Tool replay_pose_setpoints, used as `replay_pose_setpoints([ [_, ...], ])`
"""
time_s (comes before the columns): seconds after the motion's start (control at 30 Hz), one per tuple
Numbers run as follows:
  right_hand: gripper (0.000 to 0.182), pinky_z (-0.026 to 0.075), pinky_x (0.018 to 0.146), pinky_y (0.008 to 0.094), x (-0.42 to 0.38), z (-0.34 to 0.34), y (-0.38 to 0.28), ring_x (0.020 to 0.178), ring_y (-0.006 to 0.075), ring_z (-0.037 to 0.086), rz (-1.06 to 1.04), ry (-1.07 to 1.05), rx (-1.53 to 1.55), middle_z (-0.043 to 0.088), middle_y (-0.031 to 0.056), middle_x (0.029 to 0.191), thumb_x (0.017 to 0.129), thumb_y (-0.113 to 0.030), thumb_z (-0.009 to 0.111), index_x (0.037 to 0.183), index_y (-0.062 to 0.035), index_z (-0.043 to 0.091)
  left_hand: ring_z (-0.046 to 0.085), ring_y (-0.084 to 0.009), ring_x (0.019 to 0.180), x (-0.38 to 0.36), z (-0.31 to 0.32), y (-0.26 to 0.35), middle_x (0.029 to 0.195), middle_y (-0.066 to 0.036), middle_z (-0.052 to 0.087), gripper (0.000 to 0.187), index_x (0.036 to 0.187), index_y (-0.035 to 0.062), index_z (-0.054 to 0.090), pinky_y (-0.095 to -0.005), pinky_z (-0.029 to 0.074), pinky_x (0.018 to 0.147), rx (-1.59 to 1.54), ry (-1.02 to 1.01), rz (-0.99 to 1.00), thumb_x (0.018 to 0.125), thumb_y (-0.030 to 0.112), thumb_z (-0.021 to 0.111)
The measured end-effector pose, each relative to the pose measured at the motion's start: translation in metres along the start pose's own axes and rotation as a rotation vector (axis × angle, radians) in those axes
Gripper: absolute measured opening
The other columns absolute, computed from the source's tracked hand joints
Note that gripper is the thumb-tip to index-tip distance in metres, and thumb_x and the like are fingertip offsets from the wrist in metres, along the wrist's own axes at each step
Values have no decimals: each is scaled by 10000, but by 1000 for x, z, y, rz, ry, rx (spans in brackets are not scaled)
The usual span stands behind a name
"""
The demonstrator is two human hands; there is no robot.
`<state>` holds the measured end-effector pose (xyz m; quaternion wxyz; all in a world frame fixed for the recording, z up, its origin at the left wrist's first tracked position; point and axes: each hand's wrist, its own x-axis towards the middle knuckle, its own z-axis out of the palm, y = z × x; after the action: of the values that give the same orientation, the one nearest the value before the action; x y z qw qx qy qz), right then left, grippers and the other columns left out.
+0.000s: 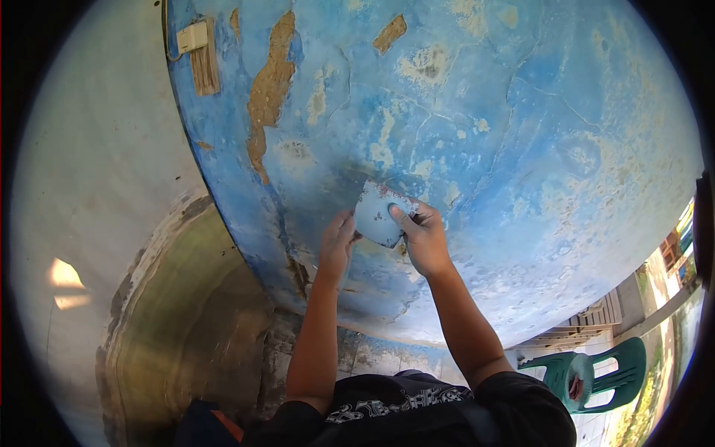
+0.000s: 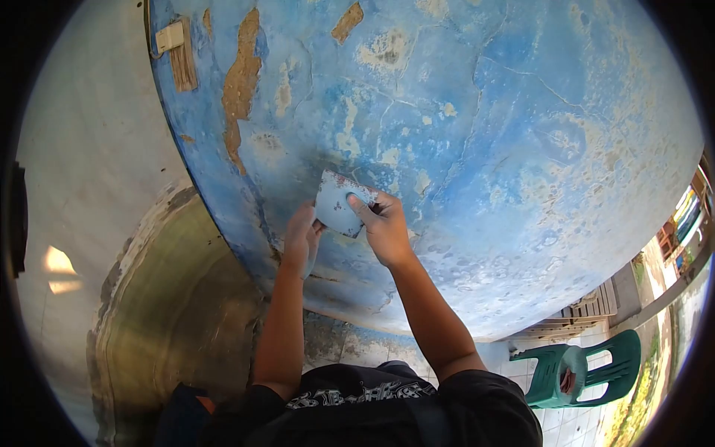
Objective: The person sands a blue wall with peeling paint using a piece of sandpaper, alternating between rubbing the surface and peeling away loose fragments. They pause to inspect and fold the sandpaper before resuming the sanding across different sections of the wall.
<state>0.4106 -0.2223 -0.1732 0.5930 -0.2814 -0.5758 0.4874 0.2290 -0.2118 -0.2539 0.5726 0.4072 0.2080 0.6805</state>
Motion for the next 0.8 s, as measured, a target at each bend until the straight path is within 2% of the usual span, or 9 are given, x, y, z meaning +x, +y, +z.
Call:
replay_pose_setpoints([
  [0.03,199,550,743,296,-6,6,7,795,132,696,14,-4,9,798,42,975,1083,-113,720,1207,28,786,668,-219,1139,-12,3,-2,1303,-97,712,400,1404,-4,656,-374,480,1037,7,15,-6,1065,200,715],
  [0.1,193,564,872,308,-17,17,21,972,141,726,160,155,498,805,84,1080,1078,-88,717,1228,23,764,669,-223,1217,-33,13,-10,1341,-90,705,470,1477,-12,602,-383,479,1090,55,-37,-1,1069,184,731],
  [0.23,187,557,930,316,-34,18,41,1051,138,713,268,76,527,800,102,1124,1058,-74,741,1218,23,753,602,-221,1362,-48,9,-22,1415,-86,663,460,1485,14,588,-414,433,1191,48,-54,16,1059,103,738],
  [0.43,234,558,929,320,-50,0,50,1002,145,732,84,13,-92,799,89,1087,964,12,806,1193,17,760,684,-204,1211,-50,-21,-37,1321,-107,736,367,1381,4,673,-367,521,1047,-6,12,186,1048,124,773],
  [0.57,329,581,899,348,-56,-11,40,930,151,737,23,166,-648,774,92,975,901,8,849,1212,3,740,715,-202,1088,-55,-23,-14,1240,-129,766,376,1342,-39,687,-379,562,921,355,111,142,1045,175,770],
  [0.67,528,575,996,403,-60,-9,34,978,196,763,-27,151,-723,748,118,922,848,12,857,1356,-13,716,721,-199,1024,-57,-31,-9,1178,-152,779,382,1277,-68,716,-386,573,849,637,112,94,1020,207,779],
  [0.73,772,545,1083,441,-64,-4,37,1159,281,773,-158,45,-699,740,122,914,852,0,844,1576,-34,579,721,-196,1003,-60,-32,-4,1146,-164,783,385,1241,-78,731,-387,574,822,737,87,69,1004,220,785],
  [0.77,772,545,1082,441,-66,-5,40,1159,281,773,-149,50,-702,740,122,914,852,0,844,1576,-34,579,718,-205,988,-62,-33,-2,1105,-170,778,369,1212,-71,744,-387,567,823,783,50,32,990,220,794],
  [0.8,882,530,1113,457,-66,-6,43,1255,318,735,-130,-13,-714,763,147,1020,860,-10,843,1654,-53,463,716,-214,973,-63,-31,2,1064,-176,773,354,1184,-64,757,-386,559,824,828,12,-4,976,220,803],
])
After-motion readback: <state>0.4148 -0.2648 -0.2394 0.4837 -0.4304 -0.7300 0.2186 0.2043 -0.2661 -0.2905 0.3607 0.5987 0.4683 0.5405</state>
